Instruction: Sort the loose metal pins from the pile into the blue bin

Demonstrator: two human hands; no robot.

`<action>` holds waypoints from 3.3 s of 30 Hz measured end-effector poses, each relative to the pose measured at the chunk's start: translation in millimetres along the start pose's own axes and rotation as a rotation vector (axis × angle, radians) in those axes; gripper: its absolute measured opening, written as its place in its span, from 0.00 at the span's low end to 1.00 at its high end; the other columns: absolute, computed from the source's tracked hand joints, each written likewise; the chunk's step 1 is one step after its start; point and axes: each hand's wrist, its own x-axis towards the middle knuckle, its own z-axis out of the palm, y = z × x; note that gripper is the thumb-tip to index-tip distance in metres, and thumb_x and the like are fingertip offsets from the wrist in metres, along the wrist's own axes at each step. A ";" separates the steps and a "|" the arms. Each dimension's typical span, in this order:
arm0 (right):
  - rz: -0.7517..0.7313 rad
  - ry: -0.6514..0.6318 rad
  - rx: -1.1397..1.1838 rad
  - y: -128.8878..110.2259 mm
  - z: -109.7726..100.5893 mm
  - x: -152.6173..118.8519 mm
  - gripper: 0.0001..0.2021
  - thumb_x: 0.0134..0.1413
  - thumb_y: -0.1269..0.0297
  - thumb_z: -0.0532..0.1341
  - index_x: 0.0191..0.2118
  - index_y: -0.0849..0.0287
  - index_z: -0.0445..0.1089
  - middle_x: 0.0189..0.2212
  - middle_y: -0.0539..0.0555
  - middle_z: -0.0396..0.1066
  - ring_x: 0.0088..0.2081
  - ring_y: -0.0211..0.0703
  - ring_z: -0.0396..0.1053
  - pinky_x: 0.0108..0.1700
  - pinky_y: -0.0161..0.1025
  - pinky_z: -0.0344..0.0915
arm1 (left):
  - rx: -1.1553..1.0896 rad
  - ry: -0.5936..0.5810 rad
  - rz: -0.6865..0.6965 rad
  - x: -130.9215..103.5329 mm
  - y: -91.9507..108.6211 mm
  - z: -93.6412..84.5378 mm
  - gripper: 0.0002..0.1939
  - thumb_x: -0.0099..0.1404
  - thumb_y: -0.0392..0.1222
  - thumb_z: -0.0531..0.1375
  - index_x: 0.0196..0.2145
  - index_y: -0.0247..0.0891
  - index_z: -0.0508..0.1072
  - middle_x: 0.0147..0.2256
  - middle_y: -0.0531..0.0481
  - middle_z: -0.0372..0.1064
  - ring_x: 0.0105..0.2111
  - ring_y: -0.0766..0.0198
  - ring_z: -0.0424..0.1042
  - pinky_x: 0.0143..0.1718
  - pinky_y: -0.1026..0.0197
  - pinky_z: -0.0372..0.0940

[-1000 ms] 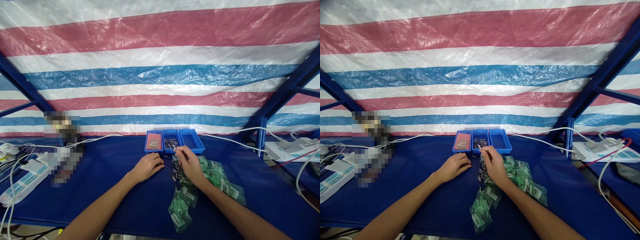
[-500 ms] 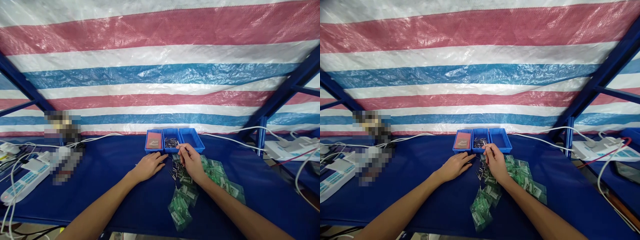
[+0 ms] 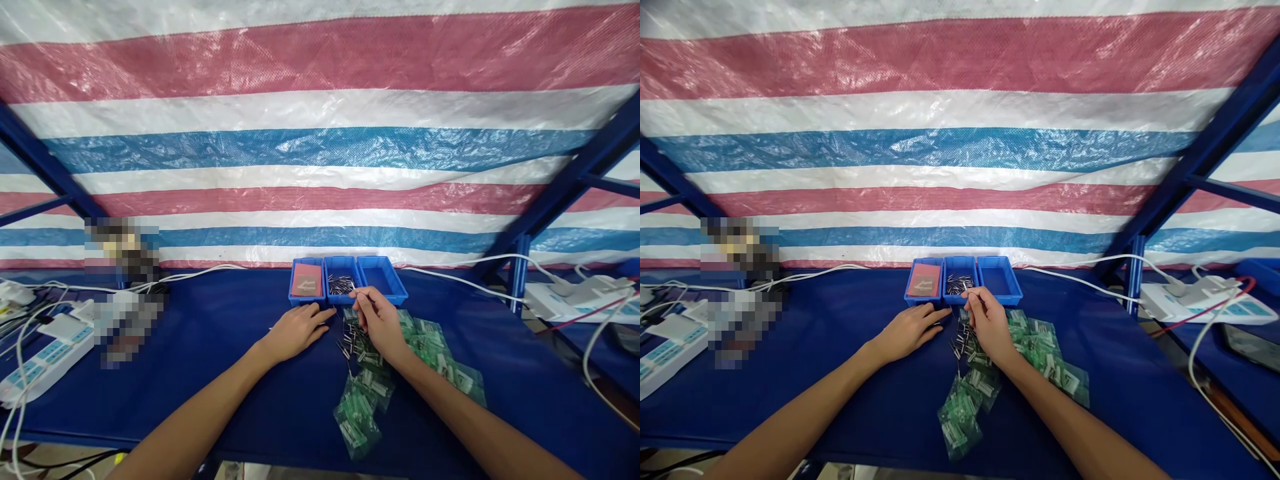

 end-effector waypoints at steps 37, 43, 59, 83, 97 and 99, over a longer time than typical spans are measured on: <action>-0.029 0.001 -0.035 2.8 -2.9 1.5 0.20 0.70 0.42 0.60 0.44 0.55 0.75 0.30 0.50 0.69 0.21 0.36 0.61 0.20 0.35 0.59 | 0.108 -0.028 0.023 5.2 4.4 1.3 0.23 0.83 0.45 0.51 0.71 0.47 0.61 0.46 0.46 0.68 0.42 0.57 0.73 0.46 0.57 0.70; -0.018 0.027 -0.038 0.7 -3.7 2.8 0.22 0.67 0.39 0.62 0.43 0.55 0.75 0.30 0.50 0.68 0.21 0.37 0.61 0.19 0.35 0.58 | 0.078 -0.017 0.020 6.4 3.5 2.4 0.18 0.83 0.47 0.50 0.64 0.42 0.70 0.45 0.46 0.70 0.44 0.58 0.74 0.46 0.58 0.70; -0.004 0.011 -0.020 3.3 -3.5 1.5 0.20 0.68 0.42 0.63 0.44 0.56 0.75 0.30 0.50 0.68 0.20 0.36 0.61 0.18 0.35 0.57 | 0.171 0.087 0.067 1.7 3.4 -2.1 0.16 0.83 0.48 0.52 0.43 0.37 0.74 0.42 0.45 0.71 0.44 0.56 0.70 0.46 0.55 0.66; -0.111 -0.060 -0.203 10.4 -5.5 1.3 0.11 0.65 0.53 0.68 0.39 0.55 0.75 0.35 0.52 0.68 0.26 0.39 0.62 0.24 0.38 0.58 | -0.140 0.047 -0.018 -1.4 -1.9 -1.1 0.11 0.81 0.49 0.57 0.42 0.39 0.71 0.41 0.48 0.70 0.42 0.59 0.72 0.45 0.60 0.66; 0.045 -0.078 -0.053 10.4 -2.2 -0.9 0.20 0.69 0.42 0.60 0.46 0.55 0.73 0.23 0.46 0.66 0.17 0.37 0.59 0.19 0.36 0.57 | -0.158 0.044 -0.023 -0.8 -1.7 -2.6 0.10 0.80 0.47 0.58 0.42 0.39 0.71 0.41 0.48 0.70 0.41 0.60 0.72 0.43 0.61 0.66; 0.047 -0.076 -0.051 9.3 -1.7 -0.7 0.21 0.69 0.41 0.60 0.45 0.56 0.73 0.23 0.46 0.66 0.17 0.36 0.59 0.19 0.35 0.57 | -0.156 0.039 -0.027 -0.8 -1.7 -3.0 0.10 0.80 0.47 0.58 0.42 0.39 0.71 0.41 0.48 0.70 0.41 0.60 0.72 0.43 0.61 0.66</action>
